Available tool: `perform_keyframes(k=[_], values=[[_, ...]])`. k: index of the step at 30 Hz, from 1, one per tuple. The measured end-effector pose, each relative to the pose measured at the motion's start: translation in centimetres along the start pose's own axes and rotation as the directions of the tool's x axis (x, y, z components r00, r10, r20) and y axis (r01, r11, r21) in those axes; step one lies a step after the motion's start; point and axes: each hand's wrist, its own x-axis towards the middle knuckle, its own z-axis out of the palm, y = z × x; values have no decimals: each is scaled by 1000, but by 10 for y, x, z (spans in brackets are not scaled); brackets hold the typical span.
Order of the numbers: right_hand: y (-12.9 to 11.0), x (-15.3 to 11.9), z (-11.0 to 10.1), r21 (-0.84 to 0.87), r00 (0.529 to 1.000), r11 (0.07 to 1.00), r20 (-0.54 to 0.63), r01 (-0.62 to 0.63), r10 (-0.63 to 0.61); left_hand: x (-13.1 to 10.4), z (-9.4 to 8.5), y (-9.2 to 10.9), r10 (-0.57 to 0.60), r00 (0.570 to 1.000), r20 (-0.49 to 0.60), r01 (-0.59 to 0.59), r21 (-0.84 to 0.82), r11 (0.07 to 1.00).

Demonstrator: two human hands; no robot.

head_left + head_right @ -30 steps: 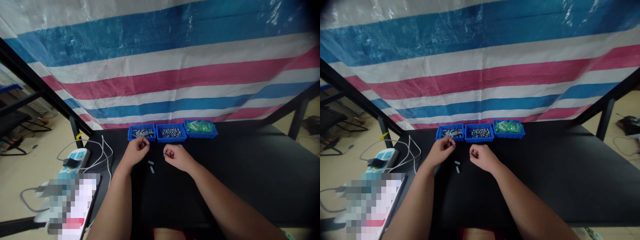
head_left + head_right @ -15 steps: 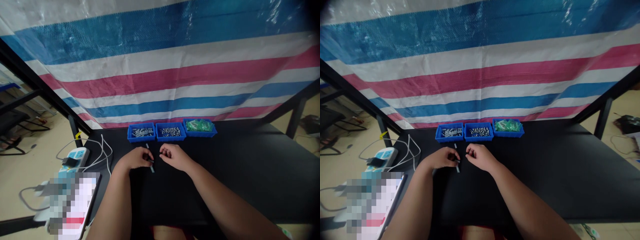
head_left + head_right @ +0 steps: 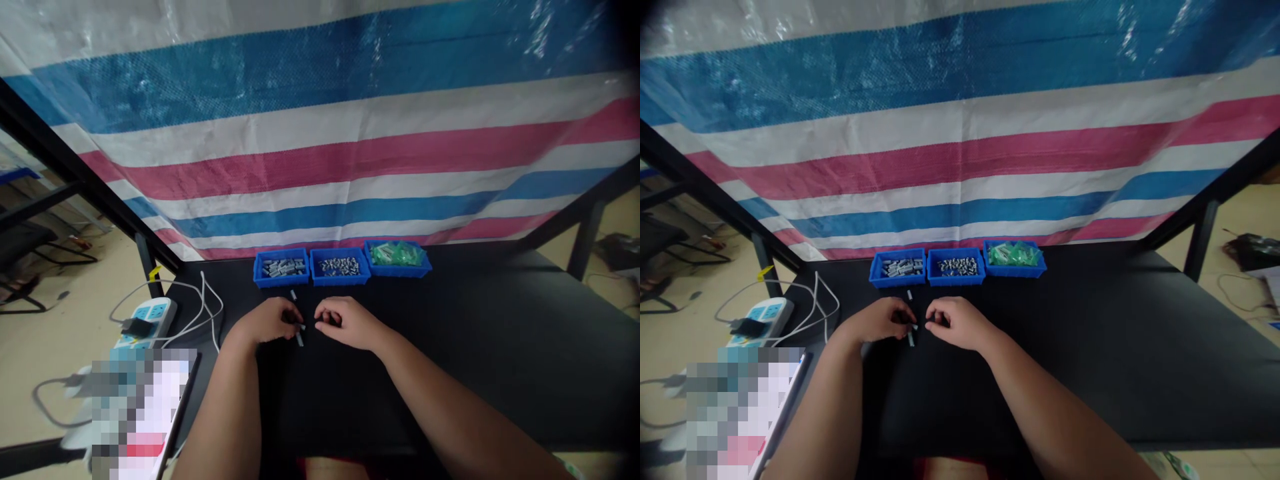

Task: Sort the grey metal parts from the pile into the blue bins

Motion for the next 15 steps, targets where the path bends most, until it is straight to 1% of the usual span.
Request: perform_keyframes(k=[2,4,6,8,10,13,15], values=[[-7,-2,4,-16,993,996,78,86,-84,1,1,1,6,1000,-19,-5,31,1000],[-14,-2,11,-50,973,984,169,170,-159,2,2,2,3,999,-41,-2,19,1000],[-19,-2,19,-123,956,968,225,218,-187,2,4,3,7,998,-69,-8,-7,1000],[-22,-1,25,-204,960,954,221,218,-172,2,5,3,3,996,-89,-6,-38,999],[-22,0,27,-255,972,948,185,190,-145,1,6,3,-22,994,-110,13,-78,997],[-21,0,22,-280,984,949,140,145,-109,0,4,0,-73,986,-151,46,-177,983],[-20,-1,17,-274,991,956,111,106,-78,-1,2,-2,-99,984,-149,57,-259,964]])
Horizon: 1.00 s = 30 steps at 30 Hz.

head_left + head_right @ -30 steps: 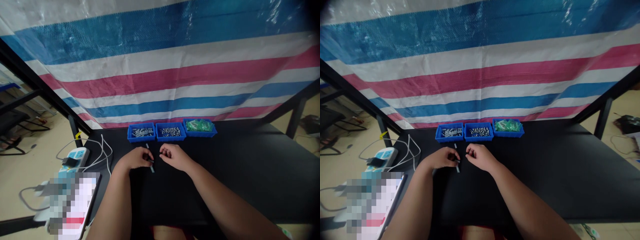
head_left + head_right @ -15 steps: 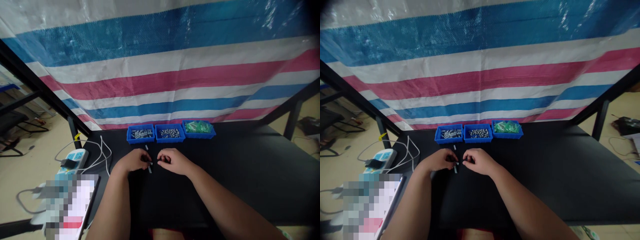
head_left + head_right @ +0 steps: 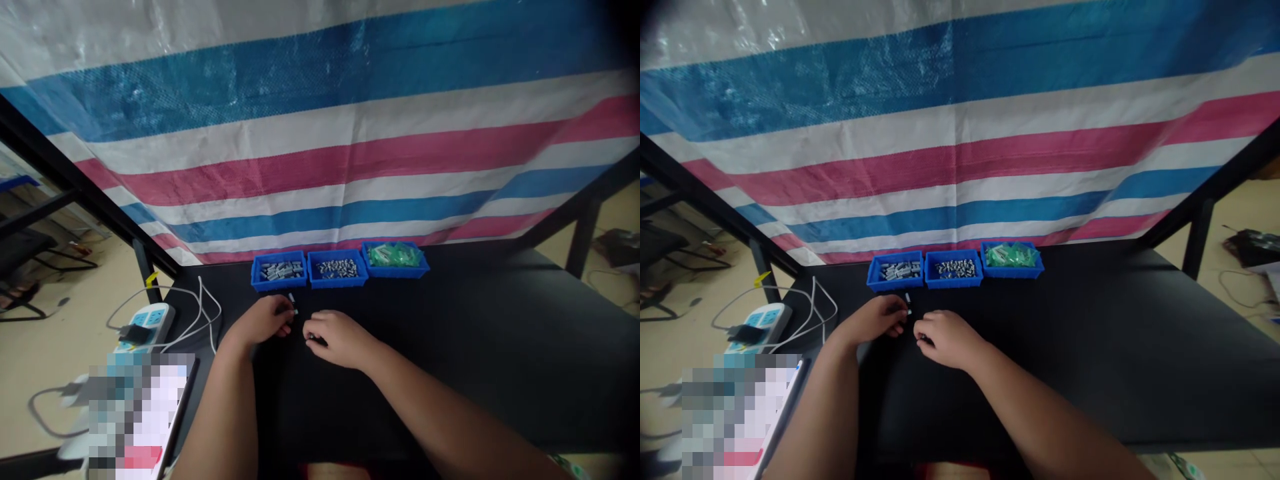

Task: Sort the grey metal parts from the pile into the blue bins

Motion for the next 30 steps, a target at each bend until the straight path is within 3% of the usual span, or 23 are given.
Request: perform_keyframes(k=[3,5,9,11,13,17,21,25,28,30], values=[[4,-3,-6,40,999,998,-20,-50,50,0,-5,1,-17,1000,-7,16,-122,992],[7,-5,-9,65,997,996,-25,-65,67,2,-5,5,10,994,-108,-35,-229,973],[9,-6,-11,120,995,990,-60,-70,78,7,-2,15,112,889,-445,-339,-473,813],[10,-6,-11,161,994,985,-79,-66,80,8,0,18,155,852,-500,-446,-537,716],[12,-6,-11,206,993,976,-81,-71,89,6,0,20,198,843,-500,-484,-545,685],[16,-5,-9,228,981,965,-113,-126,155,5,-4,17,236,845,-479,-450,-399,799],[22,0,-3,276,946,940,-193,-202,261,9,-6,7,261,865,-429,-290,-3,957],[23,9,4,538,884,836,-333,-109,329,11,-4,1,238,921,-307,-126,344,931],[23,12,7,658,845,751,-371,-53,385,11,-3,0,207,939,-275,-83,404,911],[24,11,7,642,855,762,-347,-83,386,11,-2,0,196,940,-281,-65,415,908]])
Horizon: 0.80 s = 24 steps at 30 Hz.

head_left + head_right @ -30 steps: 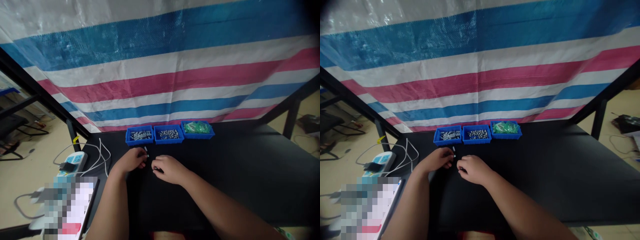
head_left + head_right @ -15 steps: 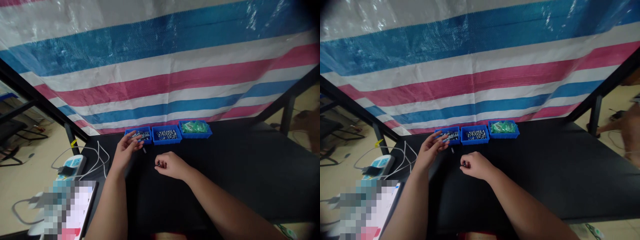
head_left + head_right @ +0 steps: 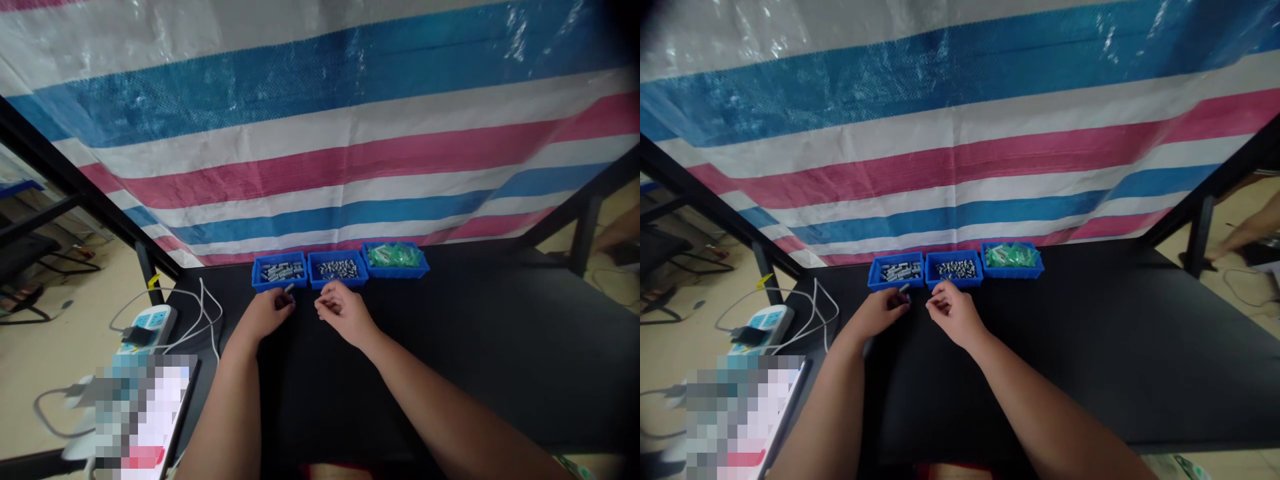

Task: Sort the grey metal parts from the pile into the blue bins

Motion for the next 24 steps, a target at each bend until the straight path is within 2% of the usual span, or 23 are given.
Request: perform_keyframes(k=[9,13,17,21,24], values=[[-2,-1,-4,-291,989,953,142,90,-49,8,17,2,-39,992,-119,48,73,996],[-4,-2,-7,-539,994,837,96,94,-49,7,21,9,-39,989,-139,55,114,992],[-7,-3,-16,-720,998,694,32,-13,52,2,16,11,33,997,-73,-23,141,990],[-10,-2,-29,-777,989,617,-41,-123,144,-1,9,8,26,1000,-1,-26,10,1000],[-11,-2,-38,-768,979,615,-75,-179,192,1,8,9,2,997,-72,-23,-289,957]])
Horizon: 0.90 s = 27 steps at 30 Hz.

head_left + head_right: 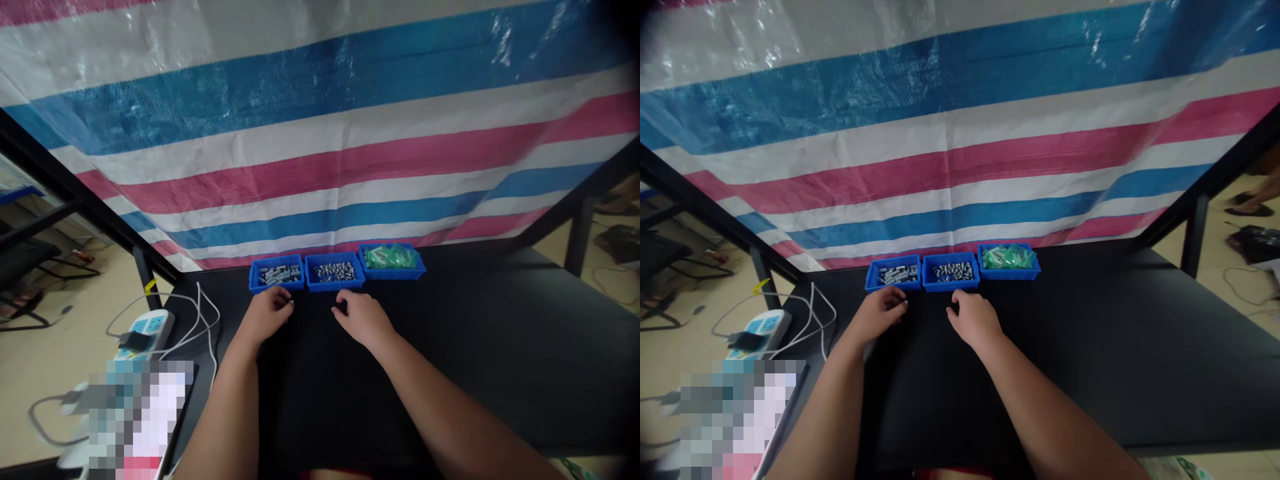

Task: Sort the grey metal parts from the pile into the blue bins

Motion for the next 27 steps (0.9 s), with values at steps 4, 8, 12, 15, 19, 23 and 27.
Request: perform_keyframes(k=[4,8,12,15,19,23,27], values=[[3,-1,-2,29,999,999,-1,35,-35,7,4,4,-73,945,-319,-89,-464,882],[5,-2,-2,15,999,1000,-40,10,-10,10,6,6,-98,897,-432,-191,-577,794],[9,-2,-4,-38,998,998,-43,-54,53,6,4,11,-53,903,-427,-244,-610,754],[10,-2,-5,-35,999,998,-2,-43,43,3,3,17,-10,906,-424,-272,-600,752],[4,-3,-5,106,995,991,45,84,-90,1,1,20,27,903,-429,-281,-542,792],[-2,-5,-3,335,967,927,128,166,-220,4,-1,13,-21,911,-413,-201,-485,851],[-5,-4,4,419,955,903,212,101,-205,6,-4,3,-99,881,-463,-104,-394,913]])
